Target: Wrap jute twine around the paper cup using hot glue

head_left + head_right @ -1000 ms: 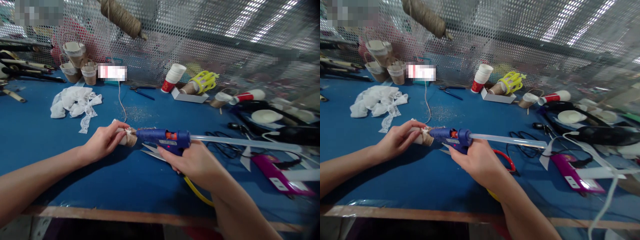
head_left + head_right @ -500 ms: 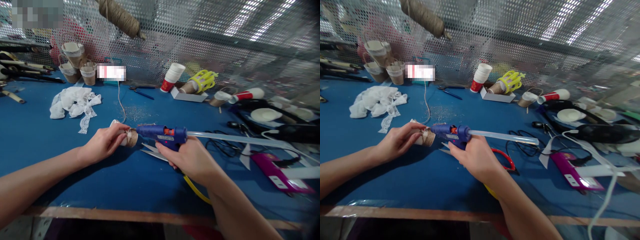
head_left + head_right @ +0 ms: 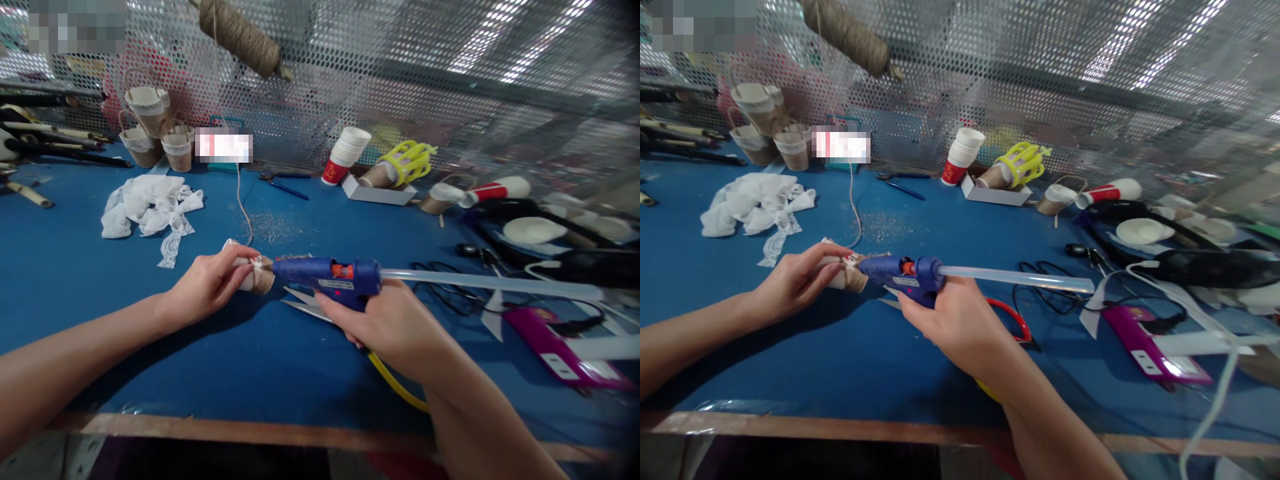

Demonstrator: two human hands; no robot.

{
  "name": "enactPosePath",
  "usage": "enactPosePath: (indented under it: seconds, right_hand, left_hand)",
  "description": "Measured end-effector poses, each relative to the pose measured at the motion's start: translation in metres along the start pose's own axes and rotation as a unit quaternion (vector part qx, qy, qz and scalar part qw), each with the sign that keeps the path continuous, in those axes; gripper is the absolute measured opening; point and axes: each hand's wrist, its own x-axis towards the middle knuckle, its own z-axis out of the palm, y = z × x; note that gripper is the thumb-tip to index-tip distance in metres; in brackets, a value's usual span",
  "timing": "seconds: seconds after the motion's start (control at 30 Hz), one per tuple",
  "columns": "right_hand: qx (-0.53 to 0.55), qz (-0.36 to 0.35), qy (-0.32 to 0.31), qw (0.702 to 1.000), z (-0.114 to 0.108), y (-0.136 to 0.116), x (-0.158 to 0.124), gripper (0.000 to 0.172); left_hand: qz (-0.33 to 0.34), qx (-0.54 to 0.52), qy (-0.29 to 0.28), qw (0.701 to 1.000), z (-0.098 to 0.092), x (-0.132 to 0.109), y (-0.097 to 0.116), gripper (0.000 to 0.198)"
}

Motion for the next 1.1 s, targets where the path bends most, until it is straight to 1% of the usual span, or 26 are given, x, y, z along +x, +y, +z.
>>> enactPosePath:
  seconds: [0.1,0.2,0.3,0.4,0.5,0.53,0.63,0.7,0.73,0.8,0.9,1.03,1.1]
  right_hand:
    - [-0.004,-0.017,0.003,1.000,-0.001,0.000,-0.001,0.036]
    - [0.009,-0.001,-0.013,1.000,-0.005,0.000,-0.001,0.035]
    - [0.051,0.028,-0.050,0.997,-0.011,0.002,0.000,0.036]
    - [0.109,0.014,-0.054,0.992,-0.016,0.007,0.003,0.034]
    - [0.189,-0.001,-0.026,0.982,-0.019,0.015,0.011,0.022]
    - [0.211,0.000,-0.004,0.977,-0.020,0.018,0.015,0.020]
    - [0.230,0.018,0.093,0.968,-0.020,0.032,0.032,0.019]
    - [0.190,0.052,0.151,0.969,-0.019,0.042,0.044,0.021]
    - [0.157,0.075,0.165,0.971,-0.017,0.047,0.049,0.022]
    - [0.128,0.097,0.157,0.974,-0.013,0.054,0.059,0.020]
    - [0.107,0.112,0.140,0.978,-0.004,0.060,0.067,0.022]
    - [0.058,0.120,0.126,0.983,0.003,0.064,0.074,0.028]
    - [0.023,0.115,0.133,0.984,0.003,0.065,0.077,0.032]
  left_hand:
    - [-0.009,-0.005,-0.003,1.000,0.000,0.000,-0.001,0.025]
    - [-0.013,-0.011,-0.006,1.000,0.000,0.000,-0.001,0.026]
    - [-0.019,-0.014,-0.007,1.000,0.000,-0.001,-0.001,0.026]
    - [-0.029,-0.007,-0.007,1.000,-0.001,-0.001,0.000,0.025]
    - [-0.036,-0.012,-0.002,0.999,0.000,0.000,-0.001,0.024]
    - [-0.038,-0.015,0.001,0.999,0.000,0.000,-0.001,0.024]
    - [-0.045,-0.022,0.014,0.999,0.000,0.000,-0.001,0.024]
    - [-0.046,-0.025,0.021,0.998,0.001,0.000,0.000,0.024]
    - [-0.045,-0.026,0.024,0.998,0.001,0.000,0.000,0.024]
    - [-0.043,-0.025,0.027,0.998,0.001,-0.001,0.002,0.025]
    - [-0.023,-0.015,0.032,0.999,0.001,-0.003,0.004,0.025]
    - [0.034,0.006,0.052,0.998,0.002,-0.006,0.006,0.024]
    - [0.069,0.018,0.061,0.996,0.003,-0.006,0.006,0.023]
